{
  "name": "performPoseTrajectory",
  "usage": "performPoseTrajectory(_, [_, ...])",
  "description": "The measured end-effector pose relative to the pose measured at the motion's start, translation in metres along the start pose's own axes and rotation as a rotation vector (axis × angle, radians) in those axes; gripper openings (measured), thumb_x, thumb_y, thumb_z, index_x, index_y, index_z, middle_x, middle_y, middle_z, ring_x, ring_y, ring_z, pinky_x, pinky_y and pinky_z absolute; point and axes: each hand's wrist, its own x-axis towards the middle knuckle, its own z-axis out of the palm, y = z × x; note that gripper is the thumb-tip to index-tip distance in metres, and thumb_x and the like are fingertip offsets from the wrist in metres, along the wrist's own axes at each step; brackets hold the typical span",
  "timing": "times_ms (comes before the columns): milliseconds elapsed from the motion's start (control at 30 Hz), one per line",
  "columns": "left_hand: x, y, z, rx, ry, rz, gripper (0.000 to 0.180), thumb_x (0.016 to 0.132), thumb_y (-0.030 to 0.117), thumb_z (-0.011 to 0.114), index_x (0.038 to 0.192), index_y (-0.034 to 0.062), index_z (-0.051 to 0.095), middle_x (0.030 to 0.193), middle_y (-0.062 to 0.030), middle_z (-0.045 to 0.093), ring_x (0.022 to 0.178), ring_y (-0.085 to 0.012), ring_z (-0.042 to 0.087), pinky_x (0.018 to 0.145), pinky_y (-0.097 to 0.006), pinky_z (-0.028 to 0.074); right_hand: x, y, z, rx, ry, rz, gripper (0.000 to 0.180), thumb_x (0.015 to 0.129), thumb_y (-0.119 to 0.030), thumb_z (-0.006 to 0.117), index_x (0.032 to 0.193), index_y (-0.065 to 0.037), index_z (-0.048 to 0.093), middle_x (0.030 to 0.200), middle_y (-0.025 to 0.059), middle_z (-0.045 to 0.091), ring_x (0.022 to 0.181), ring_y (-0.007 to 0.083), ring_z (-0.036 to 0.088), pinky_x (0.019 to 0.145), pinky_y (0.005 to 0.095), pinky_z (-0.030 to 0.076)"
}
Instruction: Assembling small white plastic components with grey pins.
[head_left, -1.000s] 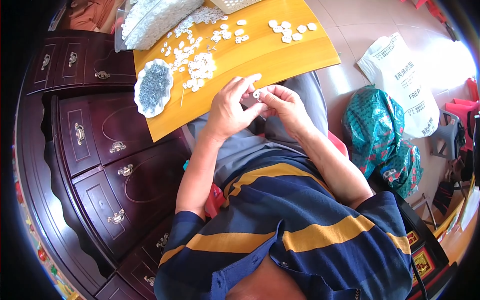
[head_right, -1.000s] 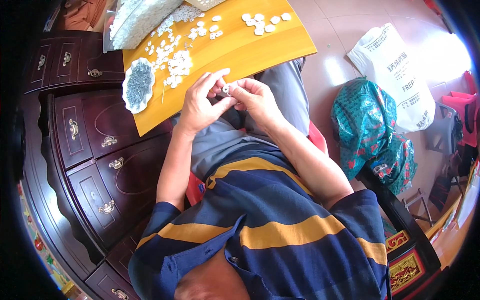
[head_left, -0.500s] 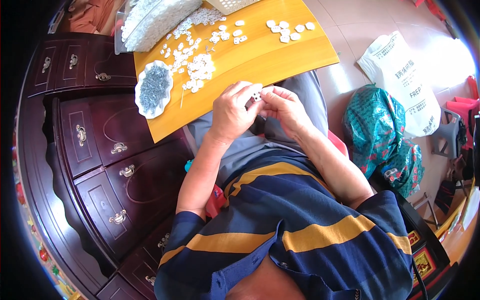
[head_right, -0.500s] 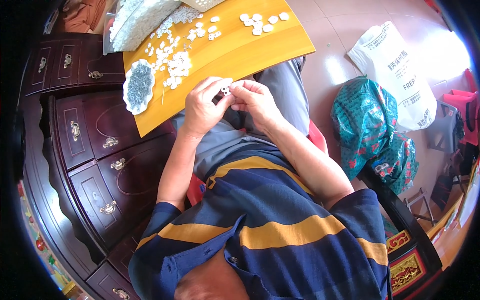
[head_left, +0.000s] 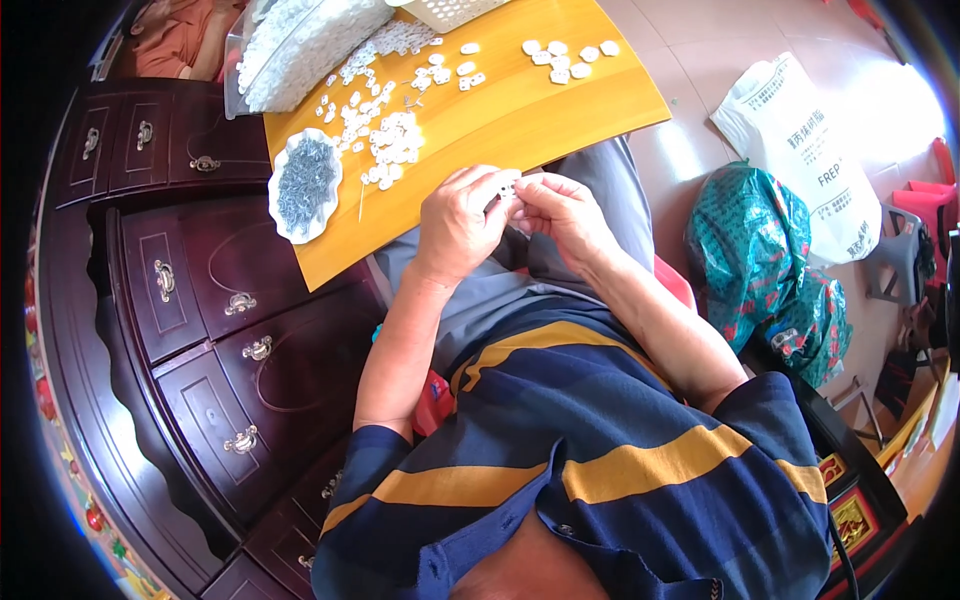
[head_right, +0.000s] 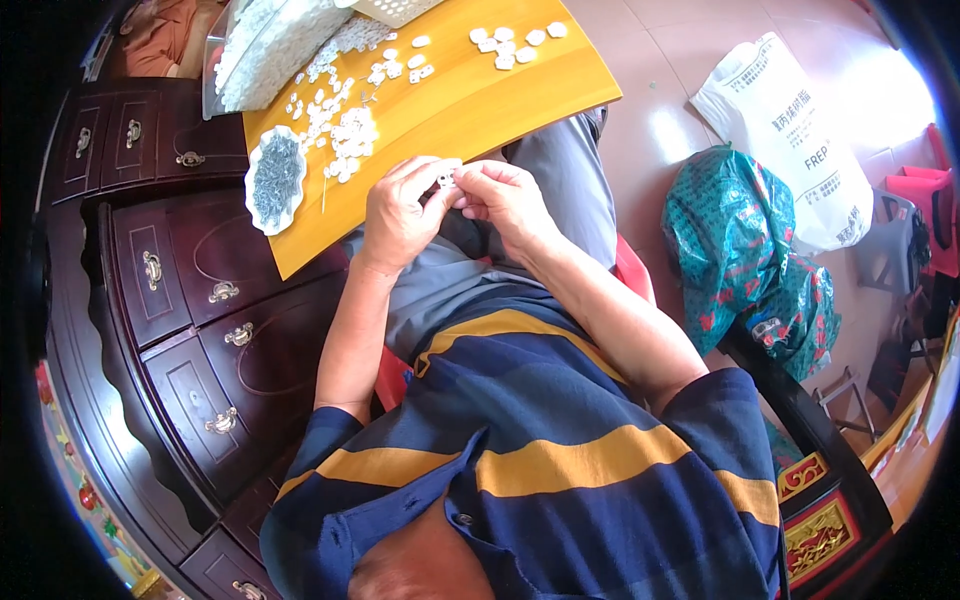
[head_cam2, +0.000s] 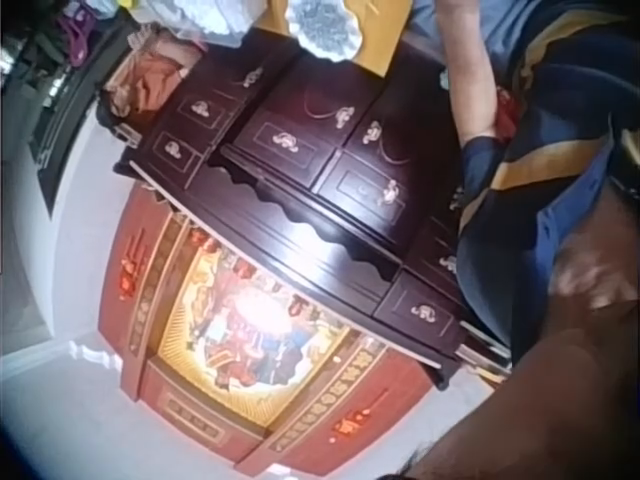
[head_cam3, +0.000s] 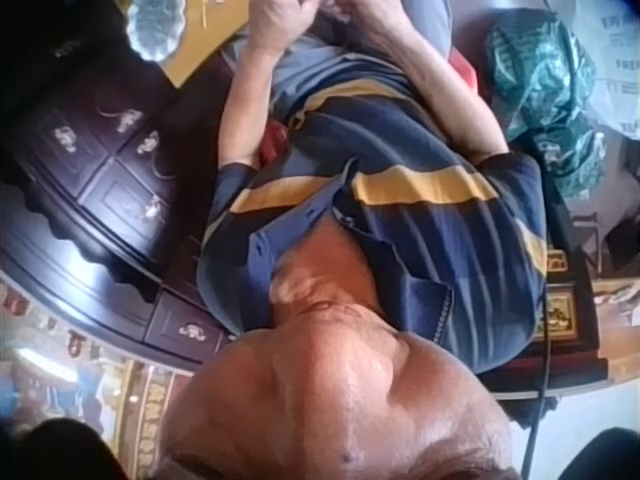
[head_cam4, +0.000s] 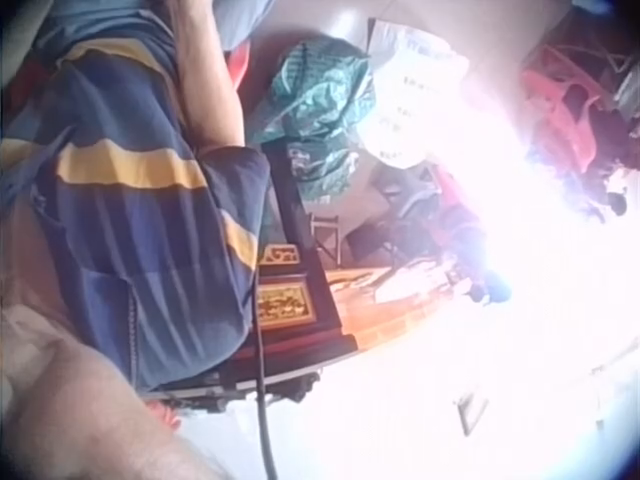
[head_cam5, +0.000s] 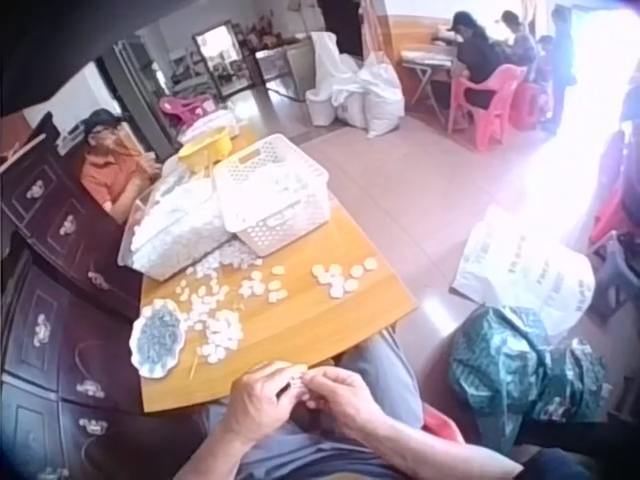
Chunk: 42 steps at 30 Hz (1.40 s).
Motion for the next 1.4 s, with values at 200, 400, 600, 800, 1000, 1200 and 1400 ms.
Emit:
performPoseTrajectory(200, [0.002, -0.001, 0.003, -0.027, 0.01, 0.015, 0.02, 0.084, 0.008, 0.075, 0.104, 0.0068, 0.074, 0.098, -0.0092, 0.075, 0.092, -0.0318, 0.071, 0.079, -0.04, 0.057, 0.002, 0.003, -0.002, 0.007, 0.011, -0.041, 0.012, 0.1, -0.015, 0.068, 0.1, -0.005, 0.074, 0.088, 0.0012, 0.073, 0.078, 0.0069, 0.065, 0.071, 0.0206, 0.051])
performPoseTrajectory(400, [0.005, -0.002, 0.005, -0.053, 0.016, 0.03, 0.018, 0.085, 0.007, 0.075, 0.103, 0.0061, 0.075, 0.096, -0.0096, 0.075, 0.091, -0.0321, 0.071, 0.079, -0.041, 0.057, 0.0, 0.001, 0.001, -0.014, 0.048, -0.076, 0.012, 0.099, -0.015, 0.068, 0.098, -0.005, 0.075, 0.087, 0.0014, 0.073, 0.077, 0.0075, 0.065, 0.071, 0.0214, 0.051])
performPoseTrajectory(600, [0.009, -0.003, 0.007, -0.082, 0.04, 0.033, 0.021, 0.083, 0.011, 0.078, 0.103, 0.0037, 0.076, 0.096, -0.0116, 0.075, 0.089, -0.0318, 0.071, 0.079, -0.04, 0.057, 0.001, -0.001, 0.003, -0.11, 0.077, -0.162, 0.014, 0.1, -0.017, 0.068, 0.096, -0.004, 0.073, 0.083, -0.001, 0.069, 0.073, 0.0057, 0.059, 0.068, 0.0213, 0.047])
performPoseTrajectory(800, [0.016, -0.01, -0.008, -0.173, 0.033, -0.232, 0.057, 0.091, 0.029, 0.078, 0.135, -0.0019, 0.06, 0.101, -0.015, 0.07, 0.085, -0.0343, 0.07, 0.076, -0.043, 0.057, 0.0, -0.021, 0.001, -0.339, 0.138, -0.272, 0.024, 0.104, -0.024, 0.063, 0.101, -0.002, 0.072, 0.086, -0.0018, 0.068, 0.075, 0.0067, 0.06, 0.072, 0.0231, 0.048])
performPoseTrajectory(1000, [0.022, -0.064, -0.004, 0.251, 0.229, -0.302, 0.062, 0.095, 0.031, 0.071, 0.143, -0.0034, 0.051, 0.1, -0.0216, 0.07, 0.085, -0.0396, 0.072, 0.073, -0.049, 0.058, -0.003, -0.029, 0.003, -0.466, 0.149, -0.316, 0.025, 0.106, -0.027, 0.06, 0.101, -0.005, 0.071, 0.086, -0.0003, 0.069, 0.076, 0.0071, 0.059, 0.073, 0.0231, 0.046])
performPoseTrajectory(1200, [0.043, -0.073, -0.011, 0.377, 0.108, -0.441, 0.061, 0.096, 0.036, 0.067, 0.141, -0.0034, 0.053, 0.085, -0.0218, 0.073, 0.077, -0.0393, 0.074, 0.066, -0.05, 0.059, 0.008, -0.067, 0.0, -0.793, 0.103, -0.316, 0.026, 0.103, -0.024, 0.062, 0.087, -0.004, 0.067, 0.068, -0.0005, 0.062, 0.062, 0.0071, 0.055, 0.058, 0.0244, 0.044])
performPoseTrajectory(1400, [0.046, -0.076, -0.013, 0.355, 0.059, -0.444, 0.056, 0.096, 0.036, 0.067, 0.135, -0.0032, 0.056, 0.081, -0.0212, 0.074, 0.073, -0.039, 0.074, 0.063, -0.051, 0.059, 0.029, -0.104, -0.014, -1.138, 0.259, -0.475, 0.029, 0.097, -0.025, 0.065, 0.085, 0.001, 0.071, 0.065, 0.0064, 0.066, 0.059, 0.0136, 0.062, 0.058, 0.0304, 0.049])
